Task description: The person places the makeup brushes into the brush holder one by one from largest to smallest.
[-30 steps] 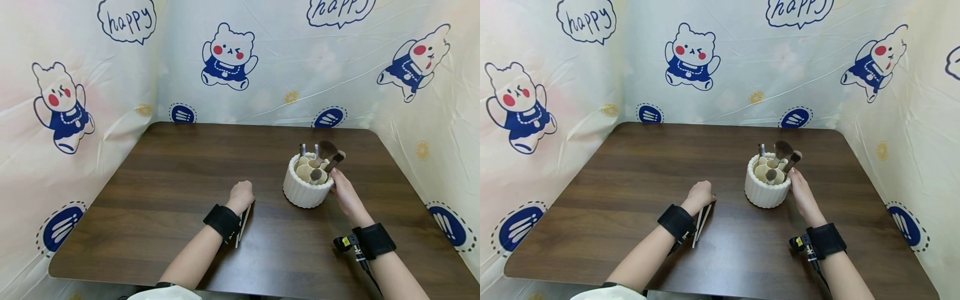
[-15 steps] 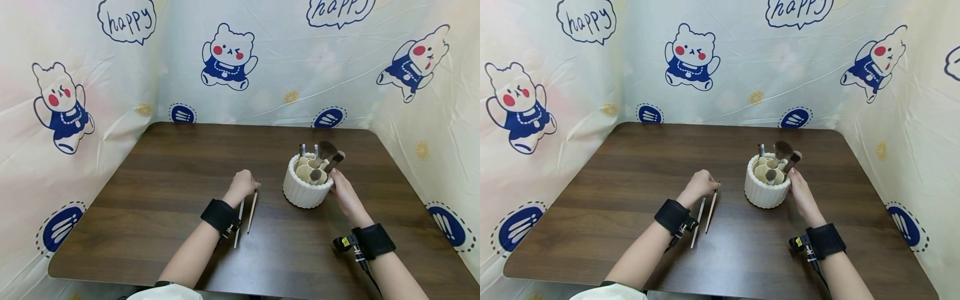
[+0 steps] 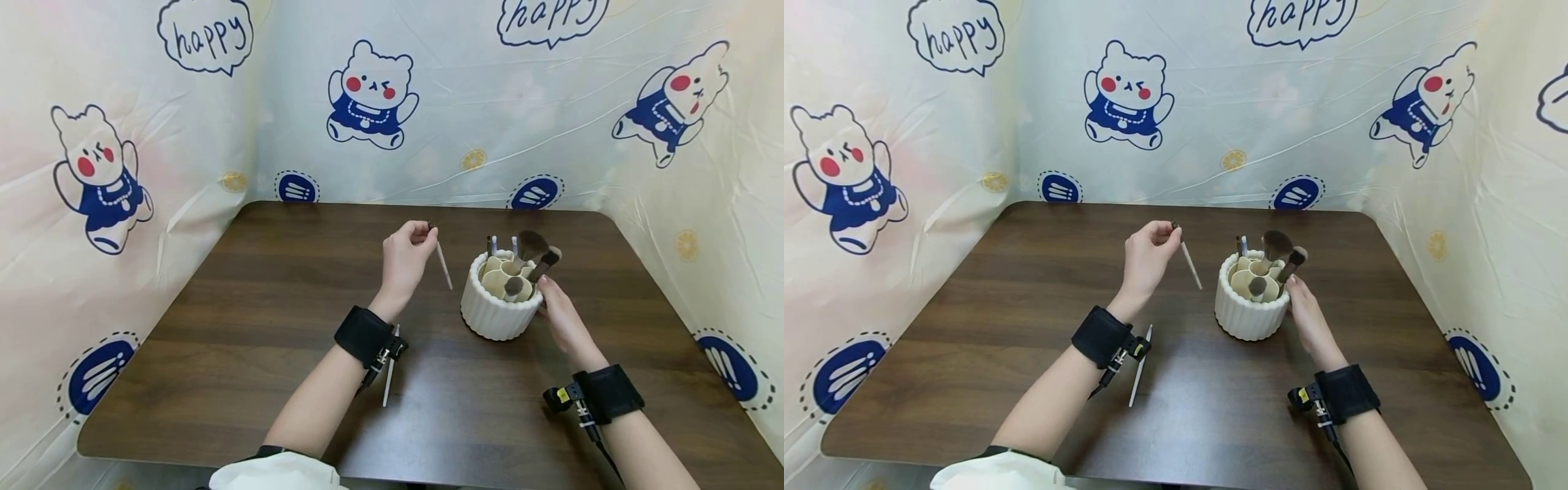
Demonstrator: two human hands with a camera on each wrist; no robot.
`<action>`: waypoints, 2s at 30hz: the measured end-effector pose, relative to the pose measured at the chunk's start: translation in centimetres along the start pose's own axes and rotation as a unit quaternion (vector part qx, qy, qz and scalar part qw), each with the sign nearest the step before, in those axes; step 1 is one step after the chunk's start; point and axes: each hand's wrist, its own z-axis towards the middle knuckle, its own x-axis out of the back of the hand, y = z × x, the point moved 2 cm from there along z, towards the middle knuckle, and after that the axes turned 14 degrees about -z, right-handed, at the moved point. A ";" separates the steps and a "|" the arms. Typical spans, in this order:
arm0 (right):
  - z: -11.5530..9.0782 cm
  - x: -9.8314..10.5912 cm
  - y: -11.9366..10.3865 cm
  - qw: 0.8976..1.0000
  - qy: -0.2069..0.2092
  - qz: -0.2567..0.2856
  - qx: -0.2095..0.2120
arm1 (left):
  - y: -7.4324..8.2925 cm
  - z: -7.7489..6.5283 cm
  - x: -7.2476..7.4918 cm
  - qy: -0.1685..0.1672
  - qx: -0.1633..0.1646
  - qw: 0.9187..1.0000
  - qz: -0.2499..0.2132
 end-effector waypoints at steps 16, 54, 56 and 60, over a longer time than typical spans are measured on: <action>-0.1 0.0 0.1 1.000 0.002 -0.005 0.003 | -0.7 -1.5 -4.2 -0.007 -0.067 0.993 -0.093; -0.2 0.1 0.1 1.000 -0.004 -0.012 0.008 | -3.7 -3.6 -6.6 -0.108 0.011 0.994 0.020; -0.2 0.1 0.1 1.000 -0.004 -0.013 0.006 | -3.6 -3.6 -6.5 -0.109 0.018 0.994 0.023; -0.2 0.1 0.2 1.000 -0.004 -0.016 0.000 | -3.6 -3.8 -6.3 -0.117 0.021 0.992 0.031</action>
